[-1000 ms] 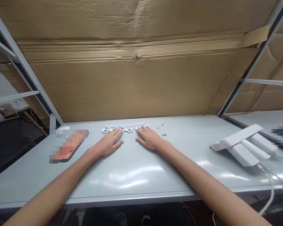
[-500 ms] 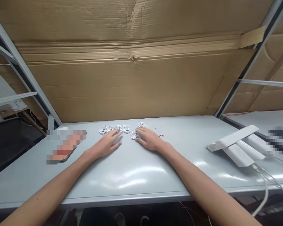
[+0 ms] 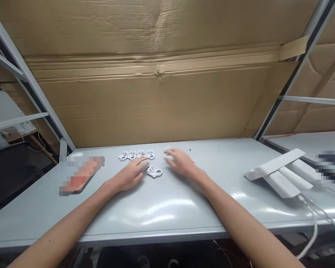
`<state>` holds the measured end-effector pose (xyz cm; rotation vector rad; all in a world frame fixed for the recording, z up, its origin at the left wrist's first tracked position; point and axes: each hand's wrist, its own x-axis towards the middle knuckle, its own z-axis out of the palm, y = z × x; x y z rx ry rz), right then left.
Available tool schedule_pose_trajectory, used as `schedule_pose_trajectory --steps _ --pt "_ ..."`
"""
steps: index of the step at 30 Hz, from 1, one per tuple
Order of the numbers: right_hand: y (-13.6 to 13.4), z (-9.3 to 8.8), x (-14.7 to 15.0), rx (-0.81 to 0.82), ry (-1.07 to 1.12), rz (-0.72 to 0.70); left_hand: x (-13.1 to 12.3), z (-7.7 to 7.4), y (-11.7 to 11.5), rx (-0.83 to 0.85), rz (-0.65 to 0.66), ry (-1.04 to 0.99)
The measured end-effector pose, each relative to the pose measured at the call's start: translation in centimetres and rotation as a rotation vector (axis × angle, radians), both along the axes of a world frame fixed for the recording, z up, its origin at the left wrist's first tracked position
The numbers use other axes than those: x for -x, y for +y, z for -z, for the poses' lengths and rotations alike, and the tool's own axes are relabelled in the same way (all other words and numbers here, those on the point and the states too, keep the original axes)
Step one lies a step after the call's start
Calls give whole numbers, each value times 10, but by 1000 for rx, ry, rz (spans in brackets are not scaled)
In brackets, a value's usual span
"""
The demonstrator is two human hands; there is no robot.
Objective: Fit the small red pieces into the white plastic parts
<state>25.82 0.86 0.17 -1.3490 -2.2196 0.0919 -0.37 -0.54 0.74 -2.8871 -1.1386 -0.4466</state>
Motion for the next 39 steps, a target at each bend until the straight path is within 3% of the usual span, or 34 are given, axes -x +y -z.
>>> schedule_pose_trajectory --steps 4,7,16,21,24,28,31,34,39 --pt "16 -1 -37 171 -5 448 -7 0 -6 21 11 -52" --pt "21 1 -47 247 -1 508 -11 4 -8 56 28 -90" --pt "25 5 -40 303 60 430 -13 10 -3 112 5 -100" --pt "21 -4 -43 346 180 340 -9 9 -1 89 -7 -77" --pt "16 -13 -41 410 374 217 -7 10 1 68 -19 -62" --pt "10 -17 -27 537 831 -77 -6 10 1 50 -5 -49" --pt "6 -13 -14 675 966 -173 -6 9 1 44 -6 -60" --pt "4 -9 -6 784 1017 -191 -6 9 0 39 4 -60" --pt "4 -3 -1 930 1210 -42 -6 9 1 29 18 -66"
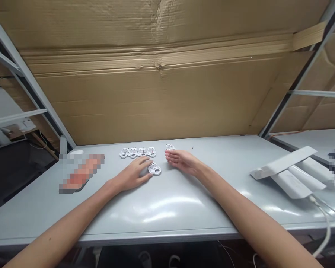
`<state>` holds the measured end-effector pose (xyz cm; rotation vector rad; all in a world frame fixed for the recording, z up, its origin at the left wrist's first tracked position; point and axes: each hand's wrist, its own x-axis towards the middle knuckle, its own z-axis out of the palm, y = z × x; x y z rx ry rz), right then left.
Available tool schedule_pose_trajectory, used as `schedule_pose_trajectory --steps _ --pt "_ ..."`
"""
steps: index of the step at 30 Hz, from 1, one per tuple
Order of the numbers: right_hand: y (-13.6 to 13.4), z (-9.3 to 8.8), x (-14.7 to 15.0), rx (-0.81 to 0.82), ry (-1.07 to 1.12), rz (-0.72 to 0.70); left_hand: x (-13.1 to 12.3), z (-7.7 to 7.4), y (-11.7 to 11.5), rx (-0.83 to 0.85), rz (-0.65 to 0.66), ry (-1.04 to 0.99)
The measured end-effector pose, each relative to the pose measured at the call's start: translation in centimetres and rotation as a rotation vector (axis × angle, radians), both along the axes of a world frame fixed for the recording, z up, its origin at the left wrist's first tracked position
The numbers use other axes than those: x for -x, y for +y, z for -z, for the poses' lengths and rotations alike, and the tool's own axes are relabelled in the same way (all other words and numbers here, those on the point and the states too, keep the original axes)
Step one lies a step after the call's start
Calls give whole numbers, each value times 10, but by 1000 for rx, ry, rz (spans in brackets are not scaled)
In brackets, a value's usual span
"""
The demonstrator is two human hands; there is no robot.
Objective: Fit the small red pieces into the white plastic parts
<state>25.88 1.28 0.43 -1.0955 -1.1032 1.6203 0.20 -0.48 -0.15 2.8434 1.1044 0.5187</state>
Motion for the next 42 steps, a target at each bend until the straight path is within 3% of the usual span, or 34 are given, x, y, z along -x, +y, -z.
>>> schedule_pose_trajectory --steps 6,16,21,26,29,35,42 --pt "-2 2 2 -32 24 -35 1 1 2 -10 -17 6" --pt "-11 -3 8 -158 -145 -103 2 0 2 -25 36 -8" --pt "-11 1 13 -463 -427 -151 2 2 2 -23 48 -2" --pt "-15 9 23 -833 -679 -107 4 4 6 -42 -4 -5" --pt "-16 14 26 -971 -792 -92 4 5 8 -34 2 -21" --pt "-14 21 28 -1036 -915 -129 4 8 8 -25 26 -71" --pt "-16 7 23 -1031 -927 -152 4 3 6 -7 16 -33"
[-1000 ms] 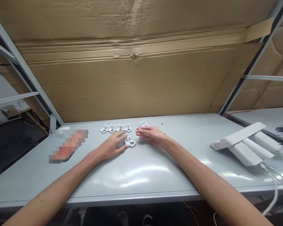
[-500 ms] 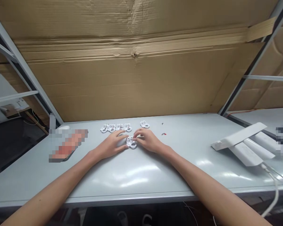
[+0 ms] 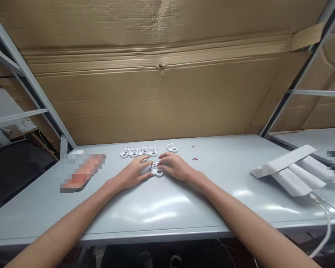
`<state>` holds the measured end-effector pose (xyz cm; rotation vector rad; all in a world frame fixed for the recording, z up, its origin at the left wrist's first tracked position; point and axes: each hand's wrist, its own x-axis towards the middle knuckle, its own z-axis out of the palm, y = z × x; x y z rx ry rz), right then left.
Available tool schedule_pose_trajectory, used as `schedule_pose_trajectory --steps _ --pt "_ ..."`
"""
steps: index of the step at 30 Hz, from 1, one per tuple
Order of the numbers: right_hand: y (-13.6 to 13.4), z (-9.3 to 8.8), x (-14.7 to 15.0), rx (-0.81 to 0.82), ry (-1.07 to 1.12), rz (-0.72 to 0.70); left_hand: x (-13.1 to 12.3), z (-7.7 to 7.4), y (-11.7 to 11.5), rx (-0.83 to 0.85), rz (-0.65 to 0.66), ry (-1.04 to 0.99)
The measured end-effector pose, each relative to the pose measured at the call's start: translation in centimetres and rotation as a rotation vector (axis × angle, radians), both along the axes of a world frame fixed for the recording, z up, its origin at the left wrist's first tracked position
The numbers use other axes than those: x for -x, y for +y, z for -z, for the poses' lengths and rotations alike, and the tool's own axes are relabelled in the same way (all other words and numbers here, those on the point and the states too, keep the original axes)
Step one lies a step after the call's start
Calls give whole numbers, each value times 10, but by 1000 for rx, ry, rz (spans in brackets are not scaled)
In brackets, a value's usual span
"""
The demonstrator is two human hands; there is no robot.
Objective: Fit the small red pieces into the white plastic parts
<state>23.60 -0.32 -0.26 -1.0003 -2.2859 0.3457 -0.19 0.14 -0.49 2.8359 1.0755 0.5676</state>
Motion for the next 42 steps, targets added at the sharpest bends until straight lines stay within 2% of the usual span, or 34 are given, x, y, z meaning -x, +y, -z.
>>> schedule_pose_trajectory --steps 4,12,24,28,37,42 --pt "2 -5 -7 -10 46 -30 1 -4 0 -2 32 -24" --pt "0 1 -3 22 66 -94 1 -5 -1 -25 37 -21" --pt "0 11 0 -61 -4 -24 0 -3 -3 -25 14 1" --pt "-1 8 -2 -67 -34 -26 0 -4 -4 -33 5 18" --pt "-12 1 1 -20 -97 -98 15 -10 0 77 -136 165" --pt "0 4 -1 -74 -124 3 16 -7 3 91 -166 163"
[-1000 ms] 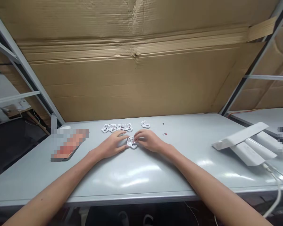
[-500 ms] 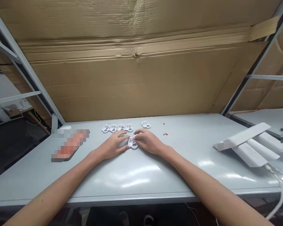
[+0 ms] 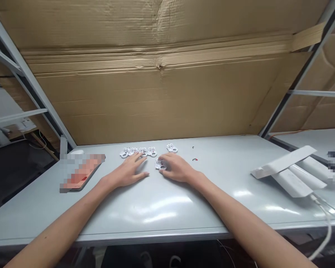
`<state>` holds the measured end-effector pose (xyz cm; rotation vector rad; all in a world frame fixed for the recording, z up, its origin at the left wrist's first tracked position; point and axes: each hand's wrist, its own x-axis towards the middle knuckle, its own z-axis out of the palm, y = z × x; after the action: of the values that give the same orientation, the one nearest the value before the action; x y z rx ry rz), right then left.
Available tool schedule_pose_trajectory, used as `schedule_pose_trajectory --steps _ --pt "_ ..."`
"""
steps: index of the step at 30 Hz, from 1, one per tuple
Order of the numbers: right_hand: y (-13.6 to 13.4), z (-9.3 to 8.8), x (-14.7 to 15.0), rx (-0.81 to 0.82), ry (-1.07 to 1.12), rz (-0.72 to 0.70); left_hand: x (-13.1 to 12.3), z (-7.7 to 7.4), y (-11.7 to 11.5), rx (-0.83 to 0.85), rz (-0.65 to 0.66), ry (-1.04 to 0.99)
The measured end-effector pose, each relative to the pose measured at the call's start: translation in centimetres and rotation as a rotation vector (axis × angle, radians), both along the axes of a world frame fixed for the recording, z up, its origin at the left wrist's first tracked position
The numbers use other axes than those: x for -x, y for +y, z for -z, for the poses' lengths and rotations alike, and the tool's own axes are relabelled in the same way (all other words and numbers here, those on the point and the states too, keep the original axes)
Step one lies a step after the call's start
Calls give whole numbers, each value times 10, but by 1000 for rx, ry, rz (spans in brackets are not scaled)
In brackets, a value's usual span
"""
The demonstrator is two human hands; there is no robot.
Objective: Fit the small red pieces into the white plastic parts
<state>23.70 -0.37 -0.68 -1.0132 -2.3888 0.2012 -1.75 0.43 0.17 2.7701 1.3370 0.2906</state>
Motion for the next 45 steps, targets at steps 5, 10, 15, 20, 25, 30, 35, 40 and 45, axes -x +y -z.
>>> schedule_pose_trajectory --steps 5,10,15,20,25,30,35,40,45 --pt "14 9 -3 -22 12 154 -7 2 -4 -6 18 11" --pt "0 -1 -2 -97 44 194 -10 2 -7 -6 -8 3" --pt "-16 -7 4 -114 -28 120 -8 3 -7 -42 21 36" --pt "-13 9 6 -109 -151 142 -9 3 -8 -43 36 23" --pt "-2 15 4 -31 -194 158 -12 0 -10 -5 15 35" --pt "12 12 4 -7 -194 186 -13 -1 -10 7 7 59" --pt "19 3 5 -15 -179 118 -12 -1 -10 23 10 66" --pt "24 -6 10 -25 -256 109 -13 -3 -12 41 -6 56" --pt "26 -5 11 -50 -263 59 -13 -6 -13 61 -26 111"
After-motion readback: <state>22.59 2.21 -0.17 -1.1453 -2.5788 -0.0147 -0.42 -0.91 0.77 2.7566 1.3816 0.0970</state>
